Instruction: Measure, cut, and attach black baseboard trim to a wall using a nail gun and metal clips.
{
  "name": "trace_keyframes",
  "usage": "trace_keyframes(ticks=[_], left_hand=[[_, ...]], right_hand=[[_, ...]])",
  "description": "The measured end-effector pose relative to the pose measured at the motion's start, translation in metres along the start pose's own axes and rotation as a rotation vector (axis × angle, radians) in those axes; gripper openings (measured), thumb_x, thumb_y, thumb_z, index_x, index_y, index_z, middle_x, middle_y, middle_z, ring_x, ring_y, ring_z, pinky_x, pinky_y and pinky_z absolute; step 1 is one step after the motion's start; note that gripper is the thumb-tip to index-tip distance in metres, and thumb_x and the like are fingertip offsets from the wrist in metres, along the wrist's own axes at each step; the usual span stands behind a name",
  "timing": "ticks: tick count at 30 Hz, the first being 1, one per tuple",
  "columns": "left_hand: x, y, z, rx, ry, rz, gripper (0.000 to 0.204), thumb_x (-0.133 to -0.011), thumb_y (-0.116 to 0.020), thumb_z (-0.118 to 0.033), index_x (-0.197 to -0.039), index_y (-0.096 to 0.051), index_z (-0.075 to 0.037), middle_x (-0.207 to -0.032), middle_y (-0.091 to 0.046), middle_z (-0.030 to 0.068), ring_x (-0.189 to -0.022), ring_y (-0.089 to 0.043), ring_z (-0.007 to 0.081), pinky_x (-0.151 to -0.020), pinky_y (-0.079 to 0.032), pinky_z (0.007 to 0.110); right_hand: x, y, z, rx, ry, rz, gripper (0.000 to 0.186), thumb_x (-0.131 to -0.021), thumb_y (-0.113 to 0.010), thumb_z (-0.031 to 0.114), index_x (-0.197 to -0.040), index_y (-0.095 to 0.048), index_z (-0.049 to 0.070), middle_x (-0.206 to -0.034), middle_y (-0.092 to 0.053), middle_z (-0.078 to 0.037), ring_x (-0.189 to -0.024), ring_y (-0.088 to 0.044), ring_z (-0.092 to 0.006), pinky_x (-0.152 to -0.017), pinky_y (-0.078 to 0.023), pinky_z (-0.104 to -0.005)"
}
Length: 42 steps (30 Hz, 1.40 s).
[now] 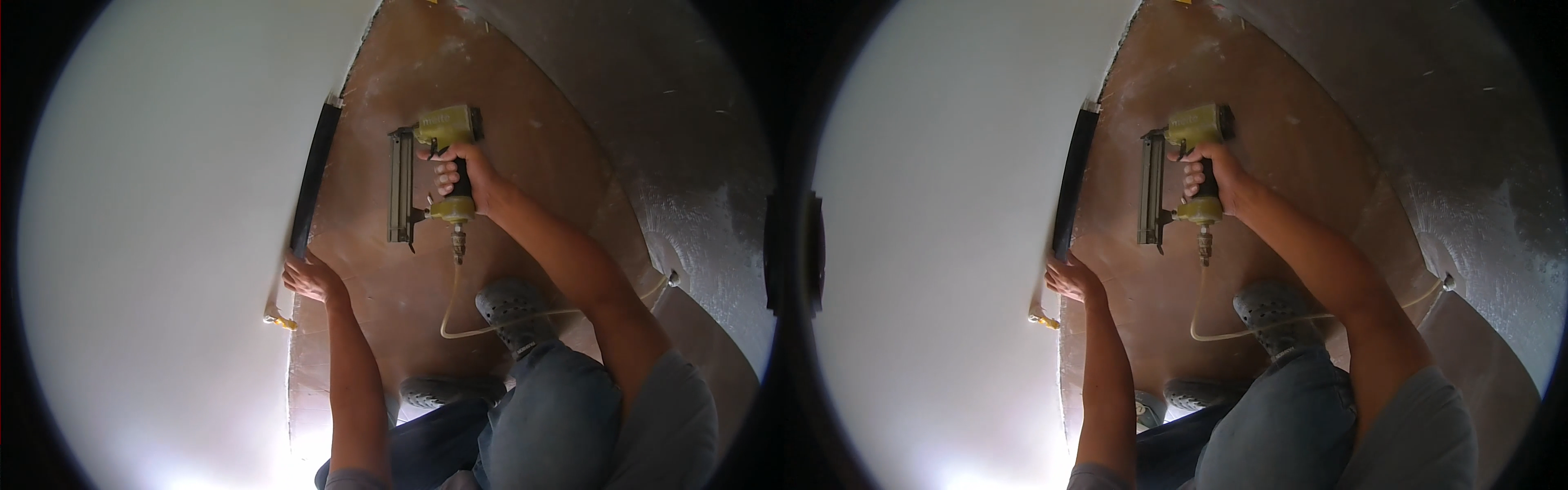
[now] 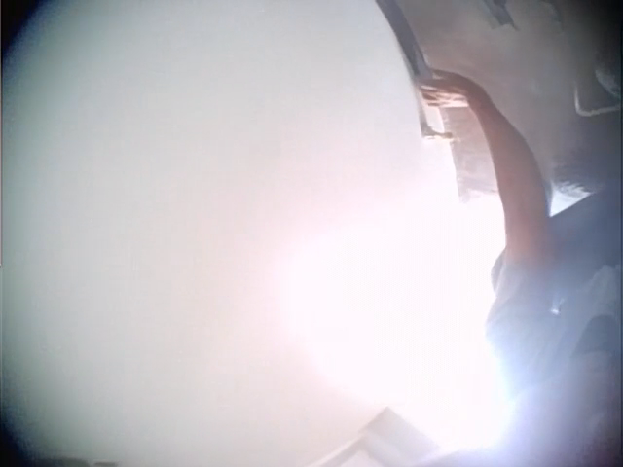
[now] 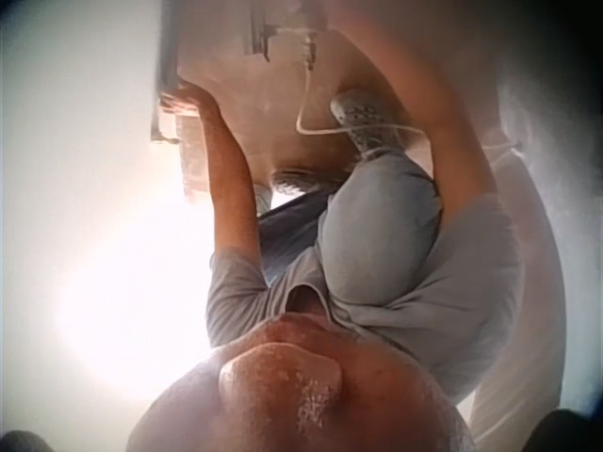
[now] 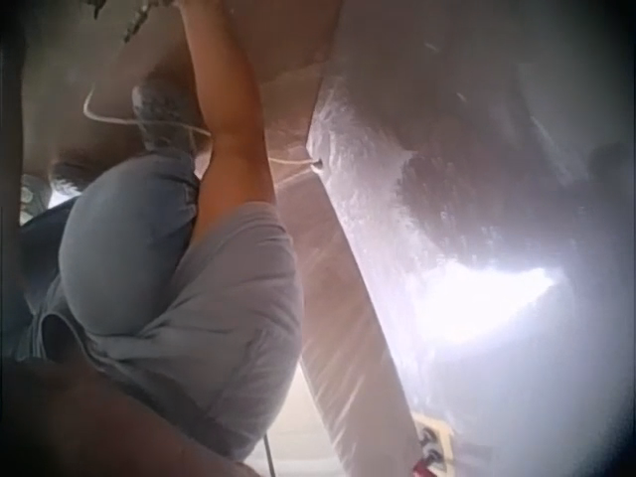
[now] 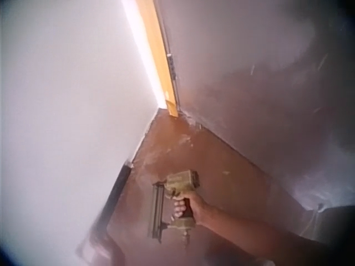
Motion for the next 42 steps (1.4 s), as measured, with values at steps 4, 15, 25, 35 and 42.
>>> trace_keyframes(ticks=[4,15,25,35,42], left_hand=[[-0.028,0.000,-0.005,0.080,-0.088,-0.010,0.024,-0.088,-0.071,-0.019,-0.108,-0.066,-0.006,-0.099,-0.069,0.0103,-0.095,-0.062,0.0318,-0.093,-0.045,0.045],[0.022,0.026,0.034,0.021,0.067,0.238,0.013,-0.086,-0.070,-0.011,-0.096,-0.064,-0.004,-0.098,-0.061,0.0126,-0.100,-0.058,0.0331,-0.089,-0.047,0.049],[0.017,0.016,-0.058,1.074,0.367,0.791,0.035,-0.103,-0.054,-0.025,-0.127,-0.062,-0.002,-0.112,-0.067,0.0104,-0.103,-0.064,0.0234,-0.091,-0.052,0.039],[-0.047,-0.039,-0.143,1.565,0.501,0.980,0.049,-0.091,-0.069,-0.004,-0.135,-0.053,0.011,-0.114,-0.067,0.0137,-0.096,-0.066,0.0176,-0.082,-0.055,0.027],[-0.042,-0.042,-0.140,1.549,0.536,0.923,0.053,-0.091,-0.069,-0.003,-0.138,-0.051,0.013,-0.119,-0.066,0.0145,-0.101,-0.065,0.0173,-0.088,-0.052,0.027]], right_hand=[[0.002,0.000,-0.001,-0.022,-0.007,-0.019,0.047,-0.083,-0.055,0.014,-0.128,-0.054,0.001,-0.063,-0.038,0.009,-0.055,-0.041,-0.0038,-0.054,-0.041,-0.0235],[-0.014,0.001,0.008,-0.058,0.028,0.077,0.039,-0.084,-0.058,0.012,-0.120,-0.056,0.000,-0.066,-0.040,0.007,-0.056,-0.042,-0.0060,-0.058,-0.041,-0.0262],[-0.085,-0.032,0.013,0.016,0.103,0.178,0.039,-0.084,-0.057,0.014,-0.119,-0.057,-0.001,-0.065,-0.038,0.007,-0.056,-0.038,-0.0056,-0.056,-0.038,-0.0252],[-0.099,-0.047,0.008,0.016,0.223,0.118,0.026,-0.084,-0.062,0.012,-0.106,-0.062,-0.002,-0.065,-0.043,0.004,-0.057,-0.044,-0.0086,-0.058,-0.043,-0.0285],[-0.106,-0.039,0.002,0.055,0.231,0.038,0.014,-0.084,-0.067,0.009,-0.094,-0.064,0.001,-0.067,-0.052,0.001,-0.059,-0.050,-0.0115,-0.059,-0.048,-0.0314]])
Point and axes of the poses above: each hand's wrist, its own x-axis away from the middle knuckle, its own y-axis out of the back of the hand, z = x × y, the point moved 5 cm from there along -x, towards the middle knuckle
